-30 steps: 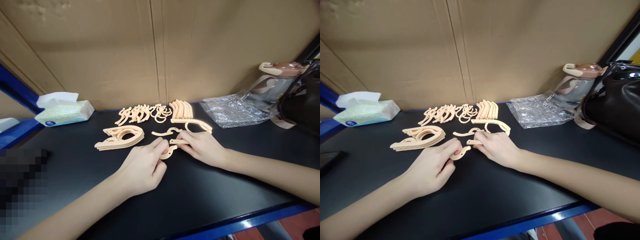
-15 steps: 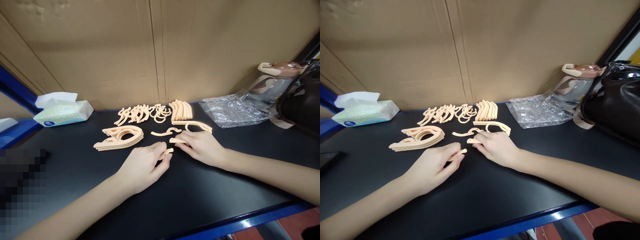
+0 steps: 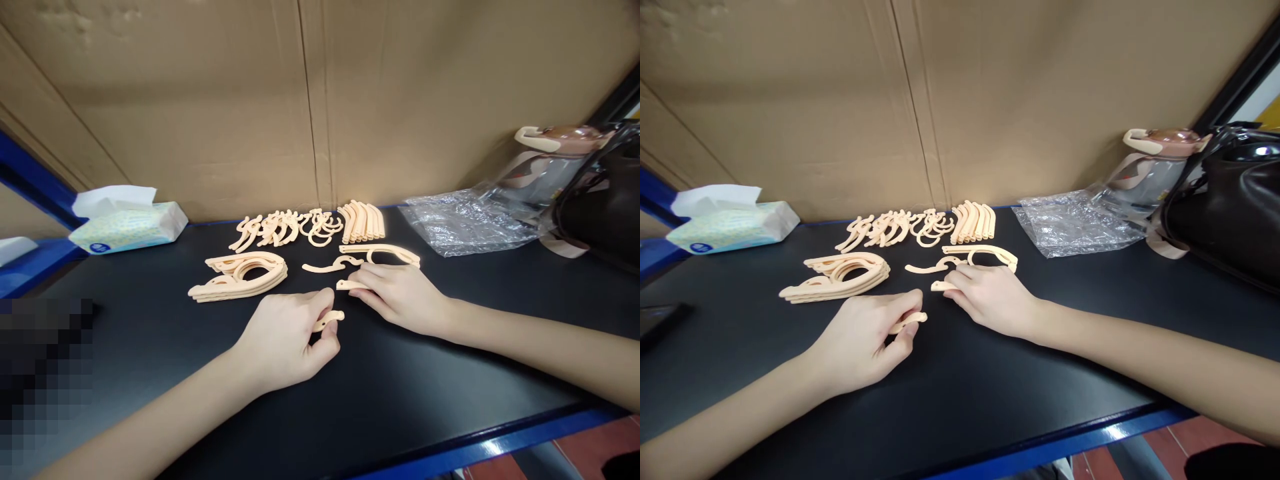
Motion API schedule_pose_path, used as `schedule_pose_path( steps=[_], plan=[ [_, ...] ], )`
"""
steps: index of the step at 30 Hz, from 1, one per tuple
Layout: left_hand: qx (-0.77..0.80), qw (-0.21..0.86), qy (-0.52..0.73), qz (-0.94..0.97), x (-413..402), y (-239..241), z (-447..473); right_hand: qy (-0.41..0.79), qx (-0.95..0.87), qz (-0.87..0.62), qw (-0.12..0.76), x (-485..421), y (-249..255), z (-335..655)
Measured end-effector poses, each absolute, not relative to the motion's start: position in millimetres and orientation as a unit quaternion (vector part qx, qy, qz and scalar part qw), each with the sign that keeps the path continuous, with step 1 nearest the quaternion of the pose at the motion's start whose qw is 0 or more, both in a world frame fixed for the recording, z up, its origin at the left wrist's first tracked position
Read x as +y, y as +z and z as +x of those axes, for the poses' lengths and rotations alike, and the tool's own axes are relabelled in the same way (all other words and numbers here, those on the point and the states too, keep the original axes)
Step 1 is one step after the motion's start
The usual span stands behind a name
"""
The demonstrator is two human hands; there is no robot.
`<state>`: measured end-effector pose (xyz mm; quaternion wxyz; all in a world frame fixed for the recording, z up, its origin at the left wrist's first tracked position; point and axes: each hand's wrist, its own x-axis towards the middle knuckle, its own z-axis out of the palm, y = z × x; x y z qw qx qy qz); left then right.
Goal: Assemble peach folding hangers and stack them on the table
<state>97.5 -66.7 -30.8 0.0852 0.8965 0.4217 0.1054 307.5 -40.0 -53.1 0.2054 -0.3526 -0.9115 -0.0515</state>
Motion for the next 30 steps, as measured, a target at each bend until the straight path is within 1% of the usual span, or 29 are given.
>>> schedule_pose_path(
  steps=[6,13,18,26,30],
  plan=[
    [0.427,0.061,0.159,0.888,-64.8,-31.5,99.1,-0.027,-0.918,-0.351,0.184,-39.3,-52.6,308.8],
    [0.456,0.107,0.164,0.868,-59.8,-32.4,99.2,-0.013,-0.922,-0.356,0.155,-39.7,-52.2,308.2],
    [0.445,0.119,0.137,0.877,-58.5,-33.4,100.4,0.011,-0.926,-0.345,0.154,-40.3,-51.1,308.9],
    [0.42,0.11,0.099,0.895,-58.8,-33.1,99.2,0.003,-0.931,-0.319,0.176,-41.1,-51.1,310.2],
    [0.433,0.082,0.088,0.893,-60.3,-35.3,101.1,0.013,-0.932,-0.313,0.183,-40.2,-52.0,310.6]
  ],
)
